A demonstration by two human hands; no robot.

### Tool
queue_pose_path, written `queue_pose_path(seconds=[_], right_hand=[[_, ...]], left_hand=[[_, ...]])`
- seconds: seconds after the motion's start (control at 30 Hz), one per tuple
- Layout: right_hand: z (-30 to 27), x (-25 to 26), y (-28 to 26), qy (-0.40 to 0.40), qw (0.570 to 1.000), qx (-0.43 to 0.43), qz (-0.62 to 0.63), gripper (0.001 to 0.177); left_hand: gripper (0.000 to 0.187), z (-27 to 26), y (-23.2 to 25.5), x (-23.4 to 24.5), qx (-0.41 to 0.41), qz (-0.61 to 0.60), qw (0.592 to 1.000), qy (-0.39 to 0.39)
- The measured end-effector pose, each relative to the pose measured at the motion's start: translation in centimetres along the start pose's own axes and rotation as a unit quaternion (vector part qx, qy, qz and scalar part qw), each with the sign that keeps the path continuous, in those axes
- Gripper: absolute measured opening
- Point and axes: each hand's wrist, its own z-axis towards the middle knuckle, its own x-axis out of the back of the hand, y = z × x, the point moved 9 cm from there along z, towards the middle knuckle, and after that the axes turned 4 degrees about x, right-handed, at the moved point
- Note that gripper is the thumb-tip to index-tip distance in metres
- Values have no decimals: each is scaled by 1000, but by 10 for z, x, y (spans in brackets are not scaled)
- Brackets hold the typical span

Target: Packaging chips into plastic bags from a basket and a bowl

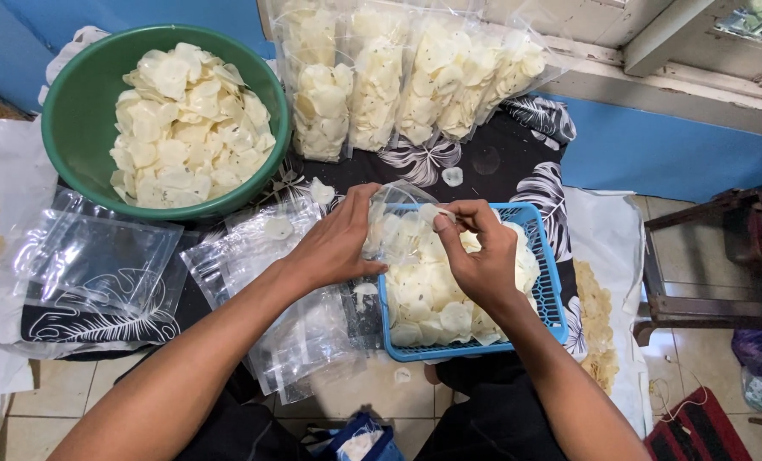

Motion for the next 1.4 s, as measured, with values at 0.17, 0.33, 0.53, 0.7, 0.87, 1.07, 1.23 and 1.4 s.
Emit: queue_pose_path(seconds=[0.17, 0.33, 0.53, 0.7, 0.87, 1.07, 1.23, 1.4], right_hand=[[1, -2, 1, 10, 1000, 7, -2, 5], [6, 6, -14, 49, 998, 30, -5, 13], [4, 4, -6, 29, 999, -3, 22, 25], [7, 12, 21, 12, 999, -35, 0, 15], [-7, -3, 53, -317, 919, -196, -130, 43], [-34, -36, 66, -458, 848, -242, -113, 61], [-42, -47, 97, -453, 853, -215, -147, 31], [-33, -36, 108, -396, 882, -204, -155, 29]], left_hand=[[105, 1, 1, -1, 0, 5, 1000, -7], [104, 3, 4, -4, -3, 12, 1000, -14], [109, 5, 2, -7, 11, 24, 999, -26], [107, 4, 2, -1, 24, 7, 999, -27], [110, 6, -12, -5, 45, 5, 999, -30], [108, 5, -4, -1, 42, -2, 999, -25], [110, 4, -5, -1, 31, -3, 999, -18], [109, 4, -6, -2, 25, -8, 999, -19]])
